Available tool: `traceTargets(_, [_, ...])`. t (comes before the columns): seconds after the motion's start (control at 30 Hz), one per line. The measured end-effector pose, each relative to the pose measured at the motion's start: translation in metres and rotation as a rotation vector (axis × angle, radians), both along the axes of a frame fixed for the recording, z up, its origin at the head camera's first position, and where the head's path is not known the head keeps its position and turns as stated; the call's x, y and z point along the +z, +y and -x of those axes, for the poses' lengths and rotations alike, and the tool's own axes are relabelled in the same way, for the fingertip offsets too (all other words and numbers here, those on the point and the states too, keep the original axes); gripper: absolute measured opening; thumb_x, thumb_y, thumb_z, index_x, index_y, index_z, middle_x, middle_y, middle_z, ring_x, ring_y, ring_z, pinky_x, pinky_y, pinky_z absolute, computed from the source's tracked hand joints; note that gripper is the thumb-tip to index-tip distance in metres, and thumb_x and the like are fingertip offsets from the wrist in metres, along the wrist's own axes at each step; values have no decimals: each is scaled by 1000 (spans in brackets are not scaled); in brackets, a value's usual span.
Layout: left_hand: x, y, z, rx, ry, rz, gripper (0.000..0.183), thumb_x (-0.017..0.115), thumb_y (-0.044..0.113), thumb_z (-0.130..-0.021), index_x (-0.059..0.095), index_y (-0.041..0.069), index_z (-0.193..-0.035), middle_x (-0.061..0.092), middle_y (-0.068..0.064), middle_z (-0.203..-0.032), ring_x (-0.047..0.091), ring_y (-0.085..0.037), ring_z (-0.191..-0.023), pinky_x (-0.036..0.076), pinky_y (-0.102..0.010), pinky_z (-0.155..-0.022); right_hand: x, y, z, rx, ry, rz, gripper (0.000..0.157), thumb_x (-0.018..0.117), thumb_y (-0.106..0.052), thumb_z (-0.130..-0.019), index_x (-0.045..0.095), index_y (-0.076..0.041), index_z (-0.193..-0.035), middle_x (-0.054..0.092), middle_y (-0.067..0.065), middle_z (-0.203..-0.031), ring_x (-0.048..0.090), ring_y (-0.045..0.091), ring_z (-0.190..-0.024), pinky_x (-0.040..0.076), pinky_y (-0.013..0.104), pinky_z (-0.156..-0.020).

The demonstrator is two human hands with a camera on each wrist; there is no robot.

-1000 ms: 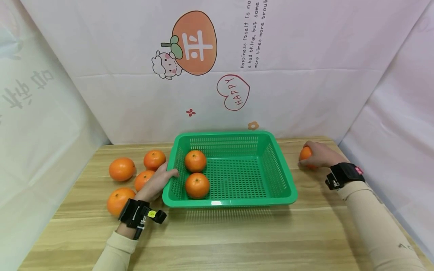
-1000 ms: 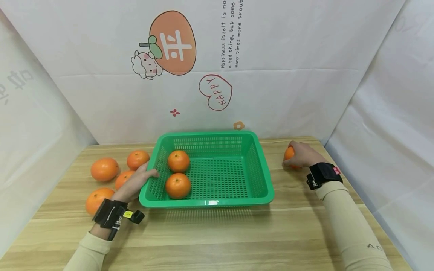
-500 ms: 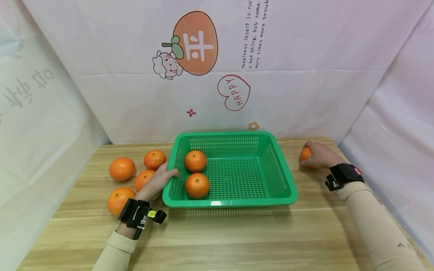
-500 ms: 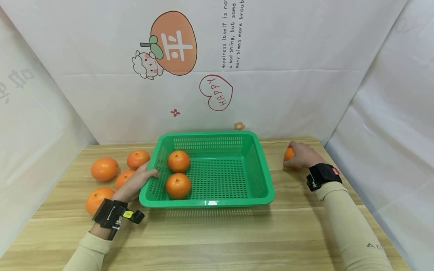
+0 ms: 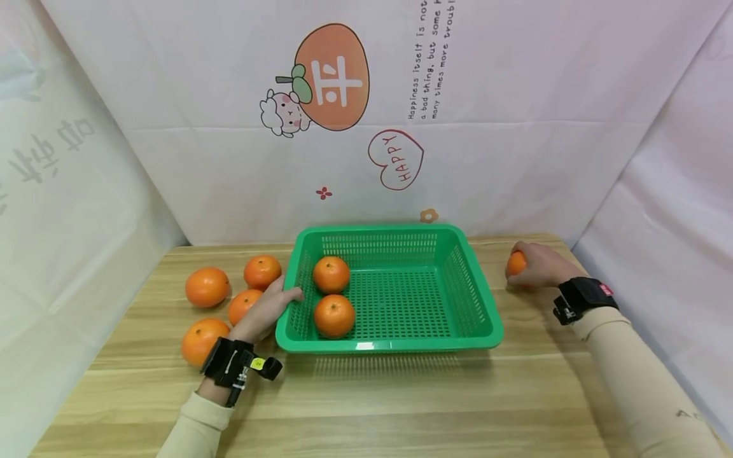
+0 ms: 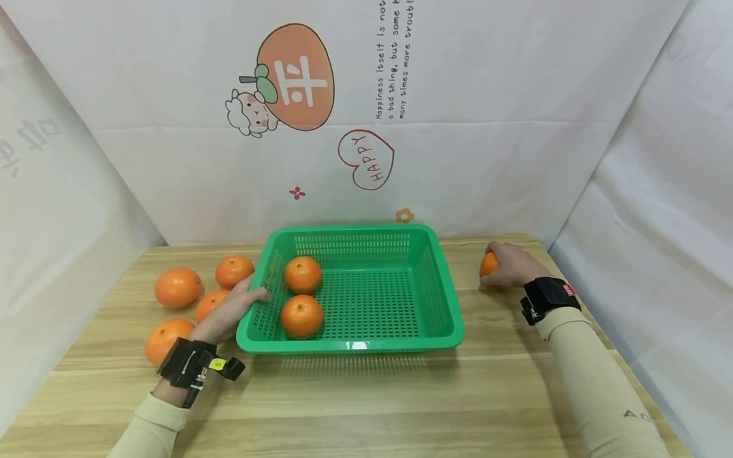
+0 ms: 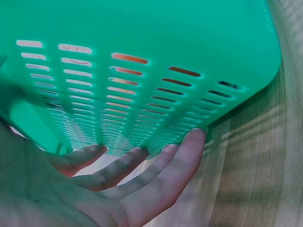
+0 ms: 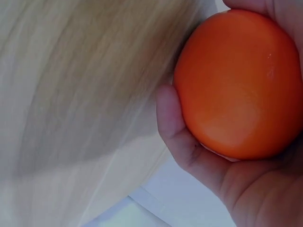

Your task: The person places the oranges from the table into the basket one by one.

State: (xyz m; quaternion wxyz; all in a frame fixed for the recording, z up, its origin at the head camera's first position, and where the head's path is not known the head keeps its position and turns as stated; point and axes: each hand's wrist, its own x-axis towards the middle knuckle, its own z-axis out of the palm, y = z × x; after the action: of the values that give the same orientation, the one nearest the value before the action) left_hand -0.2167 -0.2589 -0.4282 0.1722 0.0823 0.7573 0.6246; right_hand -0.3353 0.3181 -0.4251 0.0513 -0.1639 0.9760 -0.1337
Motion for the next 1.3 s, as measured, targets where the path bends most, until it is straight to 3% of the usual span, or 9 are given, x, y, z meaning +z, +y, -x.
traceTargets(0.4, [0, 0, 0, 3, -13, -17, 84, 42, 9, -97, 0, 8, -169, 21, -28, -171, 45, -49, -146, 57, -52, -104, 15, 2, 4, 2, 47, -34, 54, 86, -34, -77, 62, -5, -116, 67, 10, -98, 57, 23, -80, 44, 33, -65])
traceTargets(0.7, [0, 1, -2, 6, -9, 4, 81, 43, 9, -97, 6, 8, -169, 26, -27, -169, 50, -41, -138, 58, -47, -101, 33, 3, 5, 22, 28, -29, 55, 84, -26, -81, 59, 3, -122, 66, 17, -97, 56, 24, -78, 43, 34, -64])
traceTargets(1.3, [-1, 0, -2, 0, 11, 5, 81, 43, 10, -98, 5, 9, -169, 29, -29, -167, 54, -46, -137, 60, -48, -99, 90, -18, 0, 97, 138, -44, 58, 87, -26, -77, 62, 2, -122, 67, 19, -103, 58, 24, -82, 45, 36, -67])
